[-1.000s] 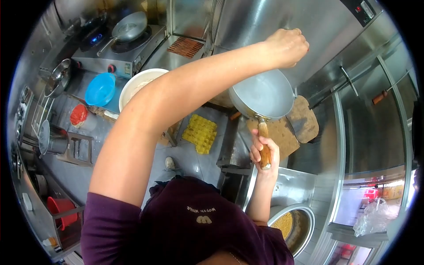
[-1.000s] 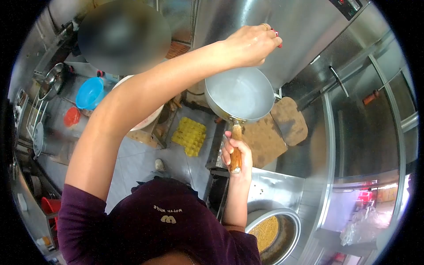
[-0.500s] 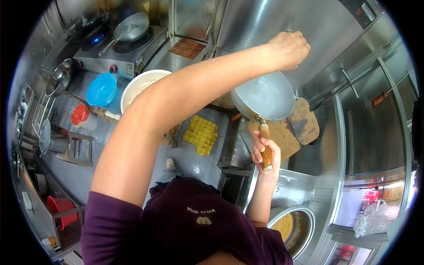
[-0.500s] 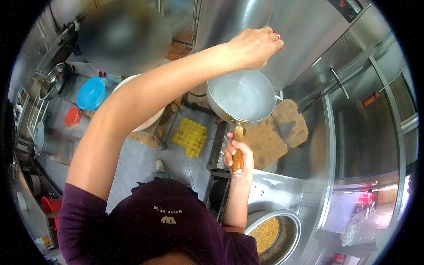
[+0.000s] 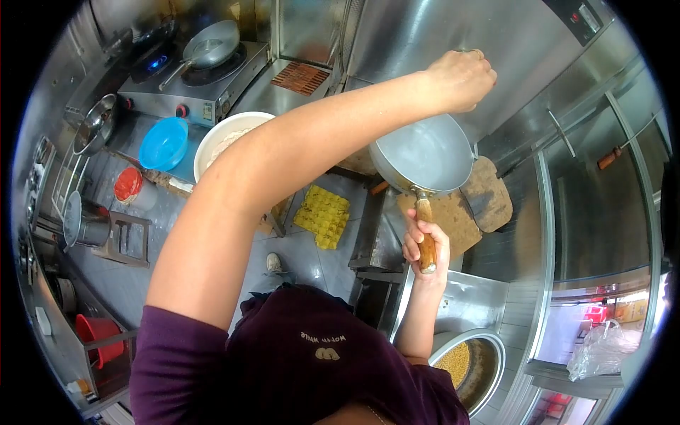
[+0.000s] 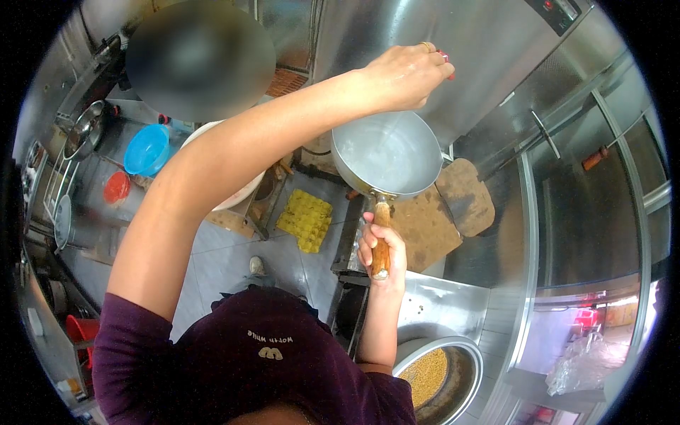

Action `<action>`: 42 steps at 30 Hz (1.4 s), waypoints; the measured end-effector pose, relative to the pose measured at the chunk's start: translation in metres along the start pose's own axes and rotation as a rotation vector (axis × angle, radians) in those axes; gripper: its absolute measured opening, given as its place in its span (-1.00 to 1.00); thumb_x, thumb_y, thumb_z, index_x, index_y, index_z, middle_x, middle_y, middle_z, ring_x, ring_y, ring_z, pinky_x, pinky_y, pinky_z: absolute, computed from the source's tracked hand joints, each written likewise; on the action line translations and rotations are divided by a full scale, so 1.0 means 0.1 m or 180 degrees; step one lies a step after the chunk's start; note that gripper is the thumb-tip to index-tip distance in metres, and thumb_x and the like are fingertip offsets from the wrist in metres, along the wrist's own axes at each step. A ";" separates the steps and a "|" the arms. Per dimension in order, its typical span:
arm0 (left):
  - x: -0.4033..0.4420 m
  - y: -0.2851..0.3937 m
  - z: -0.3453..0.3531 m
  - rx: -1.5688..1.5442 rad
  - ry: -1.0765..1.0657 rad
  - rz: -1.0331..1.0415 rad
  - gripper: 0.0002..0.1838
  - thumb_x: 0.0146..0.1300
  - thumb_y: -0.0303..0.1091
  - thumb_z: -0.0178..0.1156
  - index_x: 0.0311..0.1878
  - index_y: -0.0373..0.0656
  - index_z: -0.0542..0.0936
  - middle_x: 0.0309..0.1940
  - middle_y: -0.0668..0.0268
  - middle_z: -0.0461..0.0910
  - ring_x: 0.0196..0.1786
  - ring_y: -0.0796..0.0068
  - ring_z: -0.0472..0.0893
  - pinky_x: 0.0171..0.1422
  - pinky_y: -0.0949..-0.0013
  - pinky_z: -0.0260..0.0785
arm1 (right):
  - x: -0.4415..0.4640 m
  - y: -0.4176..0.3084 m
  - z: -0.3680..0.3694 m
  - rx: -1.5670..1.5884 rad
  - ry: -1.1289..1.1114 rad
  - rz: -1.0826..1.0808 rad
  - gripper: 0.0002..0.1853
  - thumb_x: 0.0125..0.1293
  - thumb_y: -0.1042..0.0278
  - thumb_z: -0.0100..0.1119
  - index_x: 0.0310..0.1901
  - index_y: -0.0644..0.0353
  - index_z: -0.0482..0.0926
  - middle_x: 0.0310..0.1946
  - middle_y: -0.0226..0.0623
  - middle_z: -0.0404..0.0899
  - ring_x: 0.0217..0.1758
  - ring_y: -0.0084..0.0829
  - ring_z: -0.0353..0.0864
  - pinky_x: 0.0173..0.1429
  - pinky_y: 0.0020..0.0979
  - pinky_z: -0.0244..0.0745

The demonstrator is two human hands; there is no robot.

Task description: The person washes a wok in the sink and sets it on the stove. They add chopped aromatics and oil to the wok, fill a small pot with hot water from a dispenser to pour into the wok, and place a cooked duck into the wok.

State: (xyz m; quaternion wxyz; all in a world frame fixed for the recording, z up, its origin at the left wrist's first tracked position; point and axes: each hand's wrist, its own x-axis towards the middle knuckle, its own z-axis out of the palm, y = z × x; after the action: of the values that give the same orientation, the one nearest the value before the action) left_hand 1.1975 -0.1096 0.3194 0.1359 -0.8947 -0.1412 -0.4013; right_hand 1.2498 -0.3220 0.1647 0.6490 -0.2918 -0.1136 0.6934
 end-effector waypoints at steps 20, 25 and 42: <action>-0.01 -0.02 0.02 0.0015 0.0156 0.0094 -0.68 -0.11 -0.57 0.10 -0.18 -0.25 0.51 -0.25 0.17 0.55 -0.05 0.22 0.49 -0.06 0.28 0.44 | 0.00 -0.01 0.00 -0.0100 -0.0064 0.0021 -0.70 0.14 0.39 -0.09 -0.13 0.39 0.42 -0.68 -0.41 0.29 -0.82 -0.52 0.24 -0.76 -0.54 0.17; -0.01 -0.02 0.02 -0.0044 0.0180 0.0145 -0.70 -0.12 -0.57 0.09 -0.21 -0.25 0.51 -0.26 0.18 0.55 -0.06 0.22 0.49 -0.08 0.27 0.45 | -0.01 0.00 0.00 -0.0069 0.0021 0.0035 -0.70 0.14 0.39 -0.09 -0.14 0.39 0.41 -0.68 -0.41 0.29 -0.82 -0.52 0.23 -0.76 -0.54 0.17; 0.00 -0.02 0.01 0.0079 0.0076 0.0116 -0.72 -0.09 -0.54 0.11 -0.22 -0.28 0.51 -0.26 0.15 0.55 -0.06 0.20 0.51 -0.06 0.28 0.45 | 0.01 0.00 -0.03 -0.0022 -0.0063 0.0023 -0.70 0.15 0.40 -0.10 -0.12 0.40 0.41 -0.67 -0.39 0.29 -0.82 -0.51 0.24 -0.76 -0.52 0.19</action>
State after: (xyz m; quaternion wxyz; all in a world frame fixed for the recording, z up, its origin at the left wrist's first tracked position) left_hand 1.1973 -0.1080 0.3187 0.1560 -0.8905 -0.1282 -0.4076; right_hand 1.2512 -0.3215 0.1623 0.6443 -0.2876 -0.1214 0.6982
